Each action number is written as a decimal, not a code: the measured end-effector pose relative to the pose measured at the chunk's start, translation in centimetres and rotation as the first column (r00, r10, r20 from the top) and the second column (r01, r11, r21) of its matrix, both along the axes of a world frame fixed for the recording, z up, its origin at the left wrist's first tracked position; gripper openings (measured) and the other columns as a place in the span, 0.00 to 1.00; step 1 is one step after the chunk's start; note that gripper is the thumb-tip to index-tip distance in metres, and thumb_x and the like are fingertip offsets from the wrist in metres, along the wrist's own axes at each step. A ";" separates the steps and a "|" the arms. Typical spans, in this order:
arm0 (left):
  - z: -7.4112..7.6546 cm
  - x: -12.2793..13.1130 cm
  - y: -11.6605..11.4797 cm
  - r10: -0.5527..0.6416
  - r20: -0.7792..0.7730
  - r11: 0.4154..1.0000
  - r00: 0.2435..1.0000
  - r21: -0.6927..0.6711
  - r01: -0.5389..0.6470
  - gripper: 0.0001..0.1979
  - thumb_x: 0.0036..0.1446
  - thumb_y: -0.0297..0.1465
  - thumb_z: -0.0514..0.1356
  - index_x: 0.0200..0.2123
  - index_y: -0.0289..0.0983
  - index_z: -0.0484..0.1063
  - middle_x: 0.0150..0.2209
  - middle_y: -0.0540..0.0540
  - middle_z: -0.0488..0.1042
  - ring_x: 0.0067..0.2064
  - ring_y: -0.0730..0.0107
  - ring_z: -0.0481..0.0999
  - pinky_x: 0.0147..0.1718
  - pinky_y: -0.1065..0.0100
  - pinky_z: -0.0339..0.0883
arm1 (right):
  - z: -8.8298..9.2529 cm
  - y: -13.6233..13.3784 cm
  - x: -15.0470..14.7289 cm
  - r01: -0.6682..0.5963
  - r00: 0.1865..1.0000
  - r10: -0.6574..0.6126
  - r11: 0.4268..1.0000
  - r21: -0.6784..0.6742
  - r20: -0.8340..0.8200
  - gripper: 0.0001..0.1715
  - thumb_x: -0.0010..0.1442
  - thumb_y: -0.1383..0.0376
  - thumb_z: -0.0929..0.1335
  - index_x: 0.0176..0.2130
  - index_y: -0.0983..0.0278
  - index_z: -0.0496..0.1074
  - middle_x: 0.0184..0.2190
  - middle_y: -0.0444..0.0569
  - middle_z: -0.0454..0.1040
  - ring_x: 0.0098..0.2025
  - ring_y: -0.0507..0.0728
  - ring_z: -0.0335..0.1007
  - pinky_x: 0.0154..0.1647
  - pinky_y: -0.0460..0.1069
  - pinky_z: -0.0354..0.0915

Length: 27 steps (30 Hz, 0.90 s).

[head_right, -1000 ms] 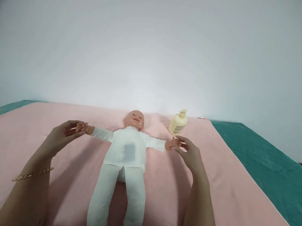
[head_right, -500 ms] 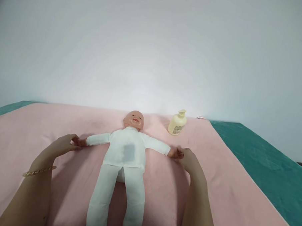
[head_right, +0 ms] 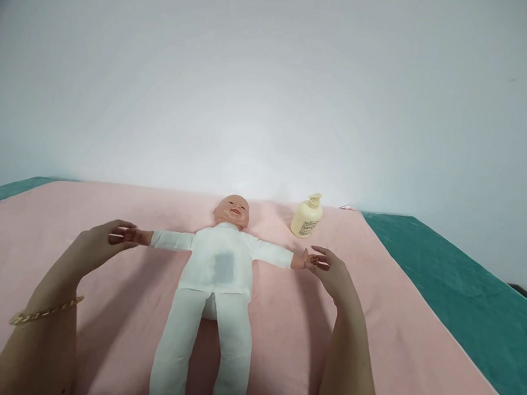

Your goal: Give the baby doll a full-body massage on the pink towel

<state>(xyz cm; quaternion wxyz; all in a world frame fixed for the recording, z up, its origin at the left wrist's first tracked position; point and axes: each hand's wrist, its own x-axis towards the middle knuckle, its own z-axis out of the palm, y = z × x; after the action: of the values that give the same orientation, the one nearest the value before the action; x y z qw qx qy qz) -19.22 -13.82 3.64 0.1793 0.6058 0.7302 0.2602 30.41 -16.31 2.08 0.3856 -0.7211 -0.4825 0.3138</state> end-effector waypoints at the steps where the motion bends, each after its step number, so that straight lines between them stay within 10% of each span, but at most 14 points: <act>1: 0.5 0.5 -0.3 0.011 0.031 0.997 0.999 0.070 -0.013 0.18 0.48 0.42 0.61 0.43 0.45 0.71 0.39 0.47 0.80 0.42 0.54 0.79 0.40 0.58 0.72 | 0.0 0.1 -0.3 0.029 1.000 -0.029 0.999 0.043 0.000 0.32 0.47 0.58 0.73 0.52 0.61 0.70 0.43 0.54 0.78 0.47 0.65 0.74 0.43 0.56 0.71; 6: 1.5 3.0 -1.1 -0.108 0.167 0.937 0.980 0.347 0.044 0.22 0.49 0.42 0.64 0.48 0.47 0.71 0.47 0.51 0.78 0.48 0.59 0.78 0.52 0.58 0.68 | -0.4 0.7 -2.8 0.087 0.994 -0.063 0.941 0.328 -0.085 0.32 0.51 0.53 0.73 0.53 0.60 0.70 0.49 0.54 0.74 0.50 0.63 0.72 0.49 0.58 0.70; 12: 1.3 7.0 -2.0 -0.387 0.091 0.857 0.918 0.402 0.321 0.18 0.54 0.42 0.63 0.47 0.46 0.74 0.48 0.50 0.78 0.49 0.60 0.77 0.51 0.61 0.70 | -0.7 -0.2 -7.7 -0.130 0.971 0.224 0.780 0.612 -0.080 0.22 0.58 0.59 0.71 0.52 0.57 0.70 0.51 0.51 0.74 0.51 0.60 0.72 0.53 0.58 0.69; 20: -1.5 12.7 -1.7 -0.733 -0.174 0.547 0.657 0.423 0.722 0.21 0.59 0.32 0.59 0.57 0.44 0.66 0.49 0.46 0.78 0.50 0.62 0.76 0.56 0.54 0.65 | -1.2 -1.9 -13.0 -0.670 0.725 0.525 0.391 0.631 0.445 0.18 0.61 0.68 0.68 0.51 0.55 0.71 0.45 0.47 0.78 0.48 0.57 0.74 0.48 0.53 0.73; 27: -2.5 13.6 -1.7 -0.750 -0.300 0.440 0.590 0.439 0.783 0.34 0.60 0.25 0.58 0.65 0.47 0.50 0.43 0.48 0.79 0.44 0.66 0.78 0.48 0.59 0.70 | -2.2 -1.4 -13.4 -0.716 0.694 0.428 0.334 0.613 0.579 0.16 0.63 0.66 0.67 0.50 0.55 0.72 0.43 0.46 0.79 0.45 0.56 0.75 0.47 0.54 0.72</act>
<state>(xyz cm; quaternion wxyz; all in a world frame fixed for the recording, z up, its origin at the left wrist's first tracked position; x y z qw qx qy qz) -5.65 -15.48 1.10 0.0809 0.9010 0.2794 0.3219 16.98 -17.73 -0.09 0.4471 -0.2803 -0.8476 0.0555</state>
